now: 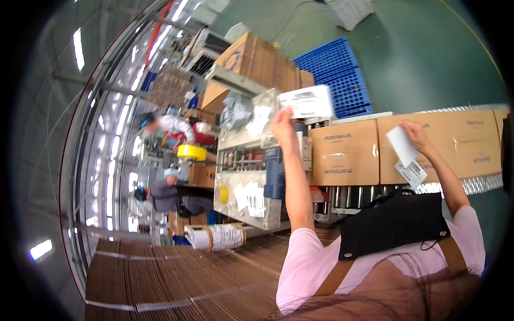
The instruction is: The person holds sheets of labels, peeling off individual stickers and applying them to the tops of cardboard boxes moving along a roller conveyor.
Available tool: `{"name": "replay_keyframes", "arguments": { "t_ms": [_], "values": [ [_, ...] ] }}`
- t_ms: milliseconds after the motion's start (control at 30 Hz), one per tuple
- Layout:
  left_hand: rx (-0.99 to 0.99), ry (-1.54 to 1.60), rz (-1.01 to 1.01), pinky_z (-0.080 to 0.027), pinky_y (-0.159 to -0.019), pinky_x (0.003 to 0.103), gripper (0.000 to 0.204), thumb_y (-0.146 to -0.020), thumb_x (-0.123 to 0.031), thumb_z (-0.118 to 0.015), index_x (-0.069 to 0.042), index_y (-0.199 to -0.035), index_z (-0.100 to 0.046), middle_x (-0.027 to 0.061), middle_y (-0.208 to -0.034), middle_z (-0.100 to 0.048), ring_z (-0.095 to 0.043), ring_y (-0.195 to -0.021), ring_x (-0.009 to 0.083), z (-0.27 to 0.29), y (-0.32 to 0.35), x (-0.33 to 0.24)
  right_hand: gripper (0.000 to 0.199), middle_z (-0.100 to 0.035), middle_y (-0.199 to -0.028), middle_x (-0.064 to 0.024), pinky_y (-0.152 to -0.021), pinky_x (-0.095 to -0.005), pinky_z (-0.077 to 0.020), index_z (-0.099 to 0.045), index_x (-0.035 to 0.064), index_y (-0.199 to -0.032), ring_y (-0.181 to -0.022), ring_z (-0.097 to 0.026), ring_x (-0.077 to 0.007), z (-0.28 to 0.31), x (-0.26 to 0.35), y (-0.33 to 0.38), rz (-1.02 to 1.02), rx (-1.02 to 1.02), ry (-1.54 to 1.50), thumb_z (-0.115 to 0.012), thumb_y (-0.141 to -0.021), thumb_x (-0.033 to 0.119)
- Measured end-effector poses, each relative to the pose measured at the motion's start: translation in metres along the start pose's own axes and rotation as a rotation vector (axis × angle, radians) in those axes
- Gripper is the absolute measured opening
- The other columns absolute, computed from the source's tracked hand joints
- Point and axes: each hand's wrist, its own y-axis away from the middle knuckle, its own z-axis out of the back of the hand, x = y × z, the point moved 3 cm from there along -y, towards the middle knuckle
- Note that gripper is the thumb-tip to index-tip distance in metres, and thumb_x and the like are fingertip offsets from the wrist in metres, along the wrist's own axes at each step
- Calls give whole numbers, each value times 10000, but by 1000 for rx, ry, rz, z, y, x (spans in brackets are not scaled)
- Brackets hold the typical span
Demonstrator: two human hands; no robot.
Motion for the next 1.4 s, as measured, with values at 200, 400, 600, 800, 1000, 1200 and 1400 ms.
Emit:
{"name": "replay_keyframes", "arguments": {
  "t_ms": [200, 400, 600, 800, 1000, 1200, 1400],
  "values": [
    [-483, 95, -122, -540, -694, 402, 200, -789, 53, -585, 108, -981, -580, 174, -950, -612, -618, -852, 273, 193, -102, -14, 293, -346, -619, -41, -516, -288, -309, -451, -32, -774, -578, -339, -109, 53, -32, -11, 63, -212, 98, -428, -962, 192],
    [-494, -1159, 50, -356, -980, 354, 646, -692, -131, -707, 31, -1268, -464, 209, -1215, -542, -496, -1144, 347, 267, -174, -14, 282, -284, -611, -65, -494, -298, -279, -421, -14, -749, -562, -284, -122, 65, -2, -13, 110, -292, 169, -420, -954, 180],
    [737, -334, 394, -541, -645, 316, 669, -892, -486, -439, -63, -1382, -272, 203, -878, -650, -658, -724, 227, -41, 36, 17, 278, -300, -615, -85, -484, -300, -306, -455, -9, -763, -542, -293, -139, 70, 45, -6, 113, -331, 142, -433, -956, 189],
    [894, 379, 1442, -532, -761, 383, 729, -895, -507, -436, -171, -1444, -95, 252, -1151, -550, -626, -937, 326, -168, 228, 137, 206, -570, -712, -104, -610, -310, -437, -571, -20, -808, -675, -563, -232, 63, 84, 10, 249, -289, 24, -488, -914, 135],
    [784, 208, 1170, -533, -765, 402, 788, -846, -203, -633, -154, -1425, -100, 168, -1240, -473, -585, -1012, 284, -185, 203, 147, 143, -593, -779, -88, -691, -354, -455, -571, -11, -788, -776, -570, -268, 56, 99, 46, 426, -112, 73, -559, -863, 110],
    [986, 223, 1046, -535, -749, 353, 884, -815, -6, -615, -157, -1452, -21, 210, -1240, -474, -584, -1004, 264, -197, 189, 136, 236, -591, -962, -98, -870, -404, -400, -597, 35, -935, -982, -520, -292, 47, 116, 54, 513, 26, 89, -638, -816, 235],
    [916, 34, 716, -508, -781, 294, 490, -738, 67, -669, 16, -1200, -511, 127, -954, -647, -629, -864, 178, -178, 144, 54, 990, -328, -1382, -158, -1047, -469, -237, -299, 68, -1376, -1280, -280, -331, 65, 82, 72, 128, -197, 147, -778, -618, 487]
  ]
}}
